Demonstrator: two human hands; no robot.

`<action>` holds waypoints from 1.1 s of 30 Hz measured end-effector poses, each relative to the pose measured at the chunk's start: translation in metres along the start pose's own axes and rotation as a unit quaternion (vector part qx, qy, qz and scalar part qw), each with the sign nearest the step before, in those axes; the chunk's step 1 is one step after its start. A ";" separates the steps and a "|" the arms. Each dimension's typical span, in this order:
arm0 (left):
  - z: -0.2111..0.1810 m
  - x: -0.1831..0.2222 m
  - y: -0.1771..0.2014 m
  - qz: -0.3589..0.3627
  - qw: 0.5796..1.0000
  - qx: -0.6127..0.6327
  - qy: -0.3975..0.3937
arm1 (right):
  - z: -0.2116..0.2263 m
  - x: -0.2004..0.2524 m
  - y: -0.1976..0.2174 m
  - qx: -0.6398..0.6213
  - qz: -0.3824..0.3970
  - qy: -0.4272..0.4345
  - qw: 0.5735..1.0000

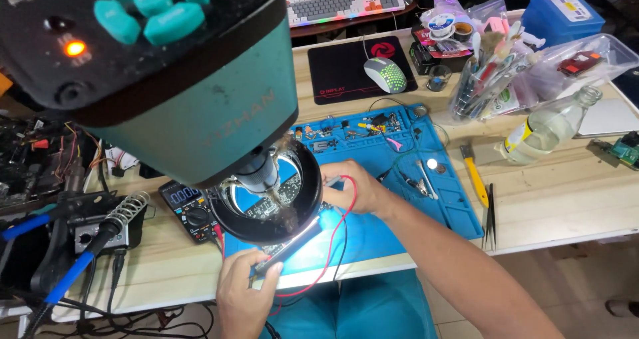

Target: Using a multimeter and a digital microscope to test components on a circuit board for diagnostic purposes.

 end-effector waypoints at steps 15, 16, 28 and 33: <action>0.007 0.007 -0.003 -0.012 0.999 -0.018 -0.042 | 0.005 0.000 -0.007 -0.002 0.012 -0.011 1.000; 0.006 0.007 -0.003 -0.013 0.999 -0.018 -0.045 | 0.004 0.000 -0.008 -0.002 0.012 -0.015 1.000; 0.009 0.010 -0.005 -0.012 0.999 -0.023 -0.028 | -0.006 -0.001 -0.007 0.024 0.025 0.010 0.999; 0.009 0.010 -0.005 -0.017 0.999 -0.023 -0.029 | -0.006 -0.001 -0.007 0.021 0.019 -0.001 1.000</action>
Point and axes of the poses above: each hand's wrist, its own x-axis away from the middle knuckle, its own y-axis out of the back of the hand, z = x × y, the point moved 6 cm from there along -x, towards the middle knuckle, and after that the axes turned 10 degrees about -x, right-handed, at the moved point
